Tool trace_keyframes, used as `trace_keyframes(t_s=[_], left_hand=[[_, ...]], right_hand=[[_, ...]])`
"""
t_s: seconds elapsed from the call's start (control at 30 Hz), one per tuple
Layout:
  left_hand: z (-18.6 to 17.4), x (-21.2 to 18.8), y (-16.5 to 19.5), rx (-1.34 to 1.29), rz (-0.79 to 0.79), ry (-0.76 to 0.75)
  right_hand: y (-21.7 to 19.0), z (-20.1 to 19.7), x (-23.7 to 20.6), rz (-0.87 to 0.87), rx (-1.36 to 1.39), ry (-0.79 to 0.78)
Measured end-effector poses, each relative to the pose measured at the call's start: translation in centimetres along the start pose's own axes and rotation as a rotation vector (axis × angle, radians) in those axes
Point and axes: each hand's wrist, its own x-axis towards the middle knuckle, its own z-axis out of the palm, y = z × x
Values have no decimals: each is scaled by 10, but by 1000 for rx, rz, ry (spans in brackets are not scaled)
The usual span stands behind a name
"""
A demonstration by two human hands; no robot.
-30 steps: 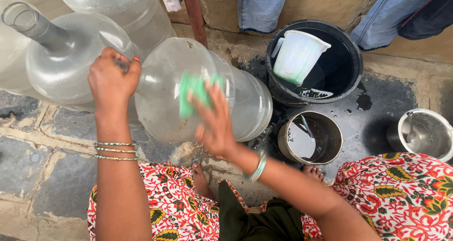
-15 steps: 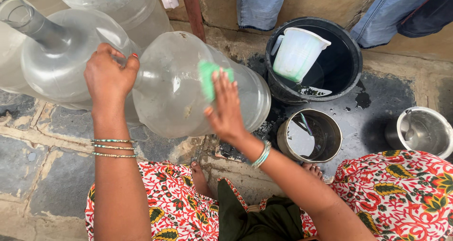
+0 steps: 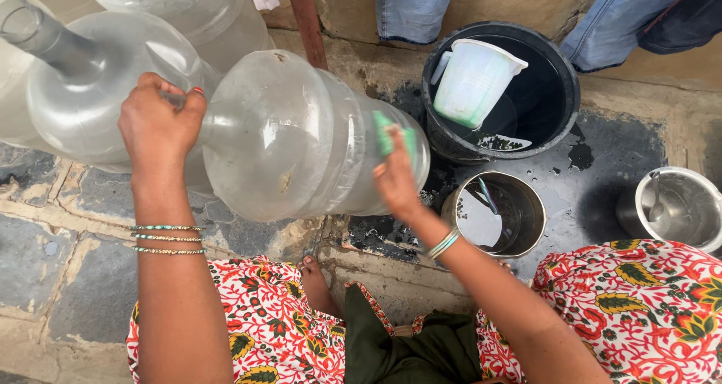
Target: The person scrubs the exterior and interior of a large plastic water dispenser jug using a green sponge. They then rinse the jug by pouring water into it from a pitcher and shaking it before draining the water into a metal bowl.
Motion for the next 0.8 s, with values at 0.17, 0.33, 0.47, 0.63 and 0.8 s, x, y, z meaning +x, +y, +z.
trace_keyframes(t_s=[0.17, 0.33, 0.47, 0.63, 0.8], left_hand=[[-1, 1, -7, 2, 50, 21], [-6, -2, -10, -9, 15, -30], [-12, -4, -12, -44, -44, -73], [-12, -1, -18, -35, -35, -64], [-13, -7, -23, -34, -87, -49]], right_hand=[[-63, 40, -24, -326, 25, -21], [-31, 36, -25, -199, -86, 93], [38, 0, -18, 171, -236, 161], [80, -30, 0, 380, 51, 56], [85, -39, 17, 826, 694, 52]])
